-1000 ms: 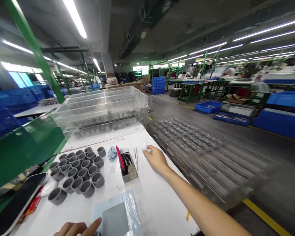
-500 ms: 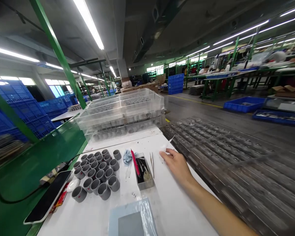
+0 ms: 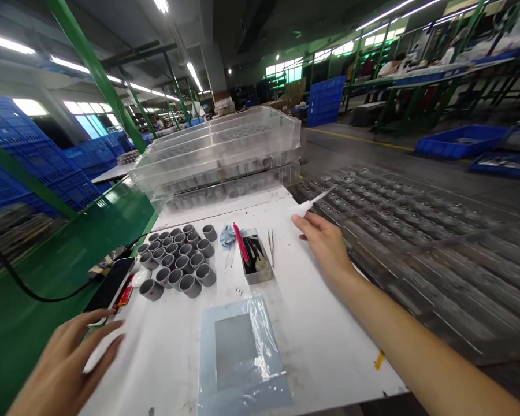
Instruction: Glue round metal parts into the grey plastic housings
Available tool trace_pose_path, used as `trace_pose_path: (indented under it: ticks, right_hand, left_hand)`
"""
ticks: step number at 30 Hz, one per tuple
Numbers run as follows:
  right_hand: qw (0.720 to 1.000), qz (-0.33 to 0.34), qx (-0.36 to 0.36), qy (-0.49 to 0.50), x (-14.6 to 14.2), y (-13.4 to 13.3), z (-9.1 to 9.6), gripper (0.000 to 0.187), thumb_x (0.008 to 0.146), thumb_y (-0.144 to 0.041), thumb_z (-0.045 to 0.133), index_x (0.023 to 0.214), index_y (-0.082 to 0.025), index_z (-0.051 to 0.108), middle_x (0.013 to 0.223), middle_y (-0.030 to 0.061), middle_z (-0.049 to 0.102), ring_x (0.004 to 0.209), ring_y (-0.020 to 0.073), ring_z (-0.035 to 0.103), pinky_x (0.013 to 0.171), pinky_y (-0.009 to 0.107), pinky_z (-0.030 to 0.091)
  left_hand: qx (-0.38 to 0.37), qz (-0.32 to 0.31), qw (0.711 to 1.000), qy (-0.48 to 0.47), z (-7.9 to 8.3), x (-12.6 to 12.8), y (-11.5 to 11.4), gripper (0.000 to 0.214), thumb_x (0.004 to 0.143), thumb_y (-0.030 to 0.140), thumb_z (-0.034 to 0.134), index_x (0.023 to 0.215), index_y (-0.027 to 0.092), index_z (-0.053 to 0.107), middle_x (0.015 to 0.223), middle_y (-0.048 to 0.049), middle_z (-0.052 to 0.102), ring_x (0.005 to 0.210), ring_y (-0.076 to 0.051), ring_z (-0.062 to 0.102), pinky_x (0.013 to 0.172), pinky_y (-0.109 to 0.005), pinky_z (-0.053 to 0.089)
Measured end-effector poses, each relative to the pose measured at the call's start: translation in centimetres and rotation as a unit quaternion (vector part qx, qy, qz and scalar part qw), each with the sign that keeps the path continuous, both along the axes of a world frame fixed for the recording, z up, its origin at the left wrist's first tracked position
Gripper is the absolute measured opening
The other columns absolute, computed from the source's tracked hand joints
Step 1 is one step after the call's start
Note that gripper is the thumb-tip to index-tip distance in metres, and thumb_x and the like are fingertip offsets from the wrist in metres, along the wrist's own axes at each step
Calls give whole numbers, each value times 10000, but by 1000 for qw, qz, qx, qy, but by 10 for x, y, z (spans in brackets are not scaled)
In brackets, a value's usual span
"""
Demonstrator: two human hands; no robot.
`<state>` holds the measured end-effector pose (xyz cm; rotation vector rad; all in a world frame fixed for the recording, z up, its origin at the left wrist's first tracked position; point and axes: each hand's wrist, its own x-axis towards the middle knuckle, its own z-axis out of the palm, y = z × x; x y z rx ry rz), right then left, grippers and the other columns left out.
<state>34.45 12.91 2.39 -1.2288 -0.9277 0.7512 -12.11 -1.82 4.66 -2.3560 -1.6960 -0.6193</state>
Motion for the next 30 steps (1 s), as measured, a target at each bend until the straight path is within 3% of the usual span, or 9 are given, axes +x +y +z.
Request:
trace_pose_path:
  ticks: [2, 6, 9, 12, 16, 19, 23, 26, 30]
  right_hand:
    - [999, -7, 12, 31, 0, 1, -1, 272, 779, -448, 838, 922, -220, 804, 1035, 59, 744, 918, 200, 674, 737, 298, 608]
    - [997, -19, 27, 75, 1, -1, 4, 293, 801, -435, 821, 988, -210, 797, 1093, 109, 771, 982, 252, 732, 698, 338, 641]
    - [993, -21, 31, 111, 2, -3, 10, 260, 823, -407, 806, 995, -212, 800, 1087, 114, 784, 958, 251, 746, 645, 313, 621]
    - [990, -25, 45, 128, 0, -7, 14, 243, 827, -381, 809, 1013, -224, 801, 1050, 97, 787, 860, 215, 727, 585, 285, 565]
    - [987, -10, 91, 132, -8, -14, 21, 386, 832, -359, 810, 1200, -258, 754, 952, 45, 762, 746, 148, 648, 579, 262, 495]
    - [979, 3, 136, 153, -20, -24, 30, 399, 796, -298, 839, 1184, -263, 752, 816, 1, 688, 708, 124, 595, 585, 259, 458]
    - [973, 24, 200, 114, -45, -47, 43, 229, 762, -217, 864, 976, -237, 785, 680, -35, 572, 651, 121, 543, 598, 286, 444]
    - [976, 82, 197, 44, -70, -66, 47, 135, 834, -329, 838, 921, -241, 785, 639, -34, 589, 577, 125, 538, 547, 291, 443]
    - [953, 187, 221, -84, -103, -81, 50, 300, 958, -478, 687, 797, -232, 743, 642, -26, 629, 501, 99, 525, 446, 257, 404]
  left_hand:
    - [18, -58, 996, 61, -12, 35, 26, 232, 985, 218, 602, 1191, 205, 708, 1324, -187, 605, 1271, -410, 544, 1035, -623, 478]
    - [35, -83, 994, 67, -20, 85, 65, 233, 1001, 167, 558, 1191, 196, 689, 1414, -208, 589, 1339, -426, 507, 1026, -638, 486]
    - [37, -88, 994, 45, -14, 96, 63, 134, 1002, 183, 569, 1016, 218, 698, 1493, -183, 554, 1445, -428, 416, 1084, -666, 429]
    - [-61, -75, 987, -129, -6, 102, 38, 120, 990, 290, 623, 891, 254, 679, 1495, -108, 576, 1453, -379, 423, 1123, -595, 422]
    - [-303, 28, 845, -440, -8, 109, 11, 344, 898, 480, 747, 765, 239, 541, 1215, -63, 731, 1037, -263, 685, 857, -384, 548]
    - [-345, 35, 756, -555, -21, 109, 6, 264, 935, 495, 707, 991, 258, 605, 1058, -28, 750, 778, -159, 648, 760, -302, 523]
    - [-378, 18, 693, -613, -36, 107, 4, 376, 916, 474, 744, 1217, 257, 689, 867, -6, 746, 828, -155, 657, 840, -256, 515]
    - [-391, 12, 651, -650, -37, 109, 0, 488, 798, 332, 885, 1240, 292, 683, 1004, 6, 768, 883, -144, 693, 839, -217, 543]
    - [-388, 27, 657, -646, -32, 112, -4, 447, 798, 313, 886, 1205, 268, 708, 1044, -4, 768, 825, -137, 702, 781, -214, 575]
